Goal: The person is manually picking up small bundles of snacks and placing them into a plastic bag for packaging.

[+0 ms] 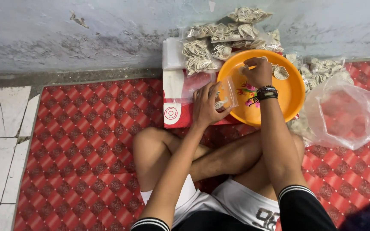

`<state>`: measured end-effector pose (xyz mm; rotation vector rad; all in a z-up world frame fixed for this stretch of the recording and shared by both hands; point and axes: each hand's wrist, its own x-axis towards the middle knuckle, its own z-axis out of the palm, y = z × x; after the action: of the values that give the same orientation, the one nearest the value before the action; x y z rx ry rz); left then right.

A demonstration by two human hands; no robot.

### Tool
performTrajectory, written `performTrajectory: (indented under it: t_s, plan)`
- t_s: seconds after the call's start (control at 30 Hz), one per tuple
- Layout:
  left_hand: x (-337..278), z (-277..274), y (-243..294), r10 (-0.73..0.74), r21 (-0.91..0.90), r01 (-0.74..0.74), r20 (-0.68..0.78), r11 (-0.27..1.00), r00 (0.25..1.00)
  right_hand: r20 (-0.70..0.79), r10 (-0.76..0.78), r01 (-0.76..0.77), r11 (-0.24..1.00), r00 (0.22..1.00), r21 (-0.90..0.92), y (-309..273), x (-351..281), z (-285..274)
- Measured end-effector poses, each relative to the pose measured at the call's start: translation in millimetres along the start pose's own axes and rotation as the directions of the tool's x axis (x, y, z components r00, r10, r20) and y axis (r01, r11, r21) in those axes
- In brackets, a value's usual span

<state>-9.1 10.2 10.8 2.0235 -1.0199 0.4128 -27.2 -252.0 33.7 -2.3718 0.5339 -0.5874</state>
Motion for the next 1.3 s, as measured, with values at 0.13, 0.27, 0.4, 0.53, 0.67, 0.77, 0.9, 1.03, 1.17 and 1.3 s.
performTrajectory:
  t_s: [0.13,0.27,0.4,0.53,0.67,0.77,0.9,1.03,1.17,1.3]
  plan:
    - [-2,5,-3,0.001,0.007,-0.001,-0.003,1.0,1.0,0.056,0.02,-0.025,0.997,0.998,0.078,-14,-12,0]
    - [0,4,-2,0.002,0.027,-0.002,0.003,1.0,1.0,0.137,0.064,-0.063,0.998,0.989,-0.01,-12,-16,8]
    - [1,1,0,-0.003,0.024,0.003,0.012,1.0,1.0,0.198,0.042,-0.029,0.997,0.979,-0.066,-25,-25,13]
    - [1,4,-2,-0.022,0.022,0.021,0.014,1.0,1.0,0.248,0.018,-0.001,0.998,0.969,-0.069,-25,-28,19]
    - [1,7,-2,-0.03,0.02,0.029,0.032,0.999,0.999,0.346,-0.001,0.024,0.998,0.938,-0.063,-11,-32,18]
    - [1,10,-5,-0.03,0.023,0.03,0.041,0.999,0.999,0.409,-0.02,0.051,0.997,0.912,-0.065,-5,-36,17]
    - [1,13,-5,-0.021,0.027,0.02,0.033,0.999,0.999,0.452,-0.064,0.103,0.993,0.89,-0.061,-9,-38,13]
    - [2,11,-3,-0.031,0.069,0.031,0.005,0.997,0.999,0.405,-0.098,0.092,0.995,0.909,0.035,-22,-47,1]
    - [2,15,-4,-0.049,0.108,0.057,-0.072,0.993,0.996,0.343,-0.223,0.186,0.973,0.912,0.139,-29,-49,-11]
    - [1,21,-9,-0.044,0.121,0.06,-0.129,0.991,0.991,0.323,-0.228,0.216,0.974,0.919,0.074,-20,-47,-14]
